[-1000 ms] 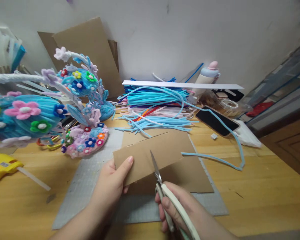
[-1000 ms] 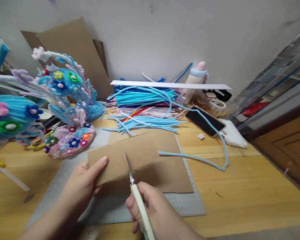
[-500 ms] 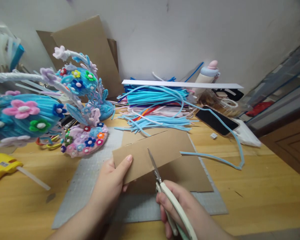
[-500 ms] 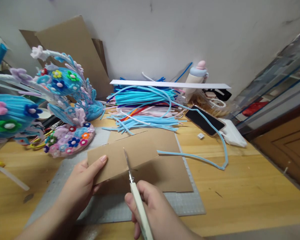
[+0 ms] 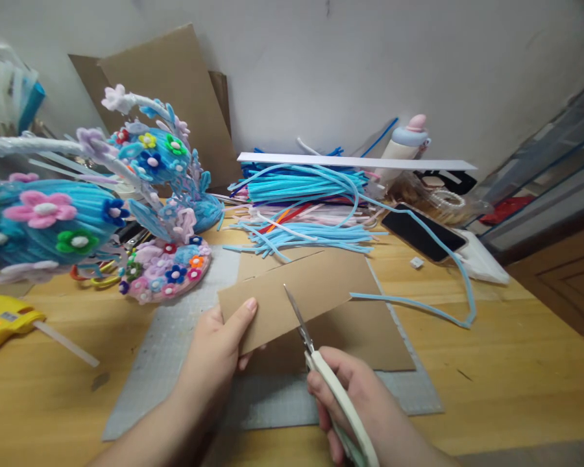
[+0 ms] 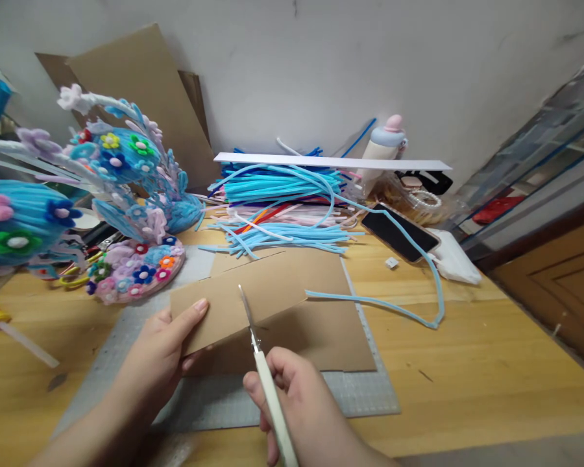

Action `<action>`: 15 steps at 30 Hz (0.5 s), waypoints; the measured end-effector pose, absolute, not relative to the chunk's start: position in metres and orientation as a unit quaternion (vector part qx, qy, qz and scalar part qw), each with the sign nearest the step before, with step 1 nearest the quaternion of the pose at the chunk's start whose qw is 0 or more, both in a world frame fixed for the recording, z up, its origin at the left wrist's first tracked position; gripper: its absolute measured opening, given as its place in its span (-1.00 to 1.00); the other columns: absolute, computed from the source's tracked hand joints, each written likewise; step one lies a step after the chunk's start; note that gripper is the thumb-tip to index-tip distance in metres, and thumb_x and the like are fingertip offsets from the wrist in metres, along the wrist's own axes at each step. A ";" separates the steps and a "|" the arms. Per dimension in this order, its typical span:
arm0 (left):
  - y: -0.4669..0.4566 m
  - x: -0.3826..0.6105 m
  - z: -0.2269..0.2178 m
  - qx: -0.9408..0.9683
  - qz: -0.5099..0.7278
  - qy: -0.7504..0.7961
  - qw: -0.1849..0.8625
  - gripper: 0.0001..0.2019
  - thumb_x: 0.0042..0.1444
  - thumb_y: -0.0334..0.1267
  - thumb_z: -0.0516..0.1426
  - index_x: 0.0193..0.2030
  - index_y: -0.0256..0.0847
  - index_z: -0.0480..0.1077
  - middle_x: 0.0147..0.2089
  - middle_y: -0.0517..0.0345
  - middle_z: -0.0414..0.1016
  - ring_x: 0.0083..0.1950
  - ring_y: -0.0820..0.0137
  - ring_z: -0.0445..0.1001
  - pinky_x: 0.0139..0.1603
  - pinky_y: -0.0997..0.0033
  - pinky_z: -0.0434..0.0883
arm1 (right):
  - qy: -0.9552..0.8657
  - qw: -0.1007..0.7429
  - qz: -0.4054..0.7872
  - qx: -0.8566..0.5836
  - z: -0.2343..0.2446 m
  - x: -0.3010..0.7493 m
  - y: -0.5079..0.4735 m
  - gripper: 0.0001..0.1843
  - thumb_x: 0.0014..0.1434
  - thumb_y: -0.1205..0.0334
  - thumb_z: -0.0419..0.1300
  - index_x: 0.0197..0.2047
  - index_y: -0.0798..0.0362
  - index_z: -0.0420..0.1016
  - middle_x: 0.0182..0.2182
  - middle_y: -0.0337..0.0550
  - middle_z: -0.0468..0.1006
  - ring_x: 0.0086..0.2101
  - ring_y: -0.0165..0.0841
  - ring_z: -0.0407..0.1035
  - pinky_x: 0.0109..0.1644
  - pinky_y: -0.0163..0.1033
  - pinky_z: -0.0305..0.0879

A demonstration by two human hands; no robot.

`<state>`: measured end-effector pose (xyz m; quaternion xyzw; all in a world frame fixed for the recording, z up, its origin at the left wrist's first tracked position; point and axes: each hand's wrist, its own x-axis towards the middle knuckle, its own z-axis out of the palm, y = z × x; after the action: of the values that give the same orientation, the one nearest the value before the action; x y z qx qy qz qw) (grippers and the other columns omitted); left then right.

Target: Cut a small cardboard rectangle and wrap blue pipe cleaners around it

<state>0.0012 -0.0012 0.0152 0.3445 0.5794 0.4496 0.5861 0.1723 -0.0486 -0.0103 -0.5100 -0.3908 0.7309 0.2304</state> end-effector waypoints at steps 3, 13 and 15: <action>-0.001 0.001 0.016 0.342 0.450 0.581 0.585 -0.70 0.00 -0.05 0.15 -0.28 -0.28 0.34 -0.66 0.25 0.32 -0.72 0.58 0.13 -0.77 0.65 0.01 | -0.389 0.230 0.730 -0.512 -0.009 0.172 -0.047 -0.57 0.07 -0.17 0.13 -0.42 0.03 0.15 -0.68 -0.40 0.31 -0.79 -0.61 0.20 -0.79 -0.55 -0.01; -0.003 0.003 0.015 0.352 0.443 0.579 0.588 -0.70 0.01 -0.04 0.14 -0.45 -0.28 0.31 -0.70 0.27 0.28 -0.74 0.60 0.08 -0.75 0.63 -0.03 | -0.387 0.231 0.730 -0.514 -0.013 0.172 -0.050 -0.57 0.09 -0.19 0.09 -0.40 0.03 0.17 -0.69 -0.40 0.32 -0.78 -0.59 0.20 -0.78 -0.55 -0.01; -0.002 0.000 0.018 0.328 0.437 0.580 0.605 -0.72 -0.02 -0.06 0.17 -0.36 -0.28 0.36 -0.63 0.23 0.36 -0.68 0.54 0.20 -0.71 0.61 0.08 | -0.395 0.227 0.724 -0.518 -0.011 0.173 -0.049 -0.59 0.11 -0.17 0.08 -0.41 0.03 0.16 -0.69 -0.40 0.30 -0.78 -0.59 0.19 -0.78 -0.54 -0.03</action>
<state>-0.0002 -0.0020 0.0180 0.3275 0.5795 0.4373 0.6047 0.1734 -0.0490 -0.0113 -0.5180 -0.3949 0.7241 0.2267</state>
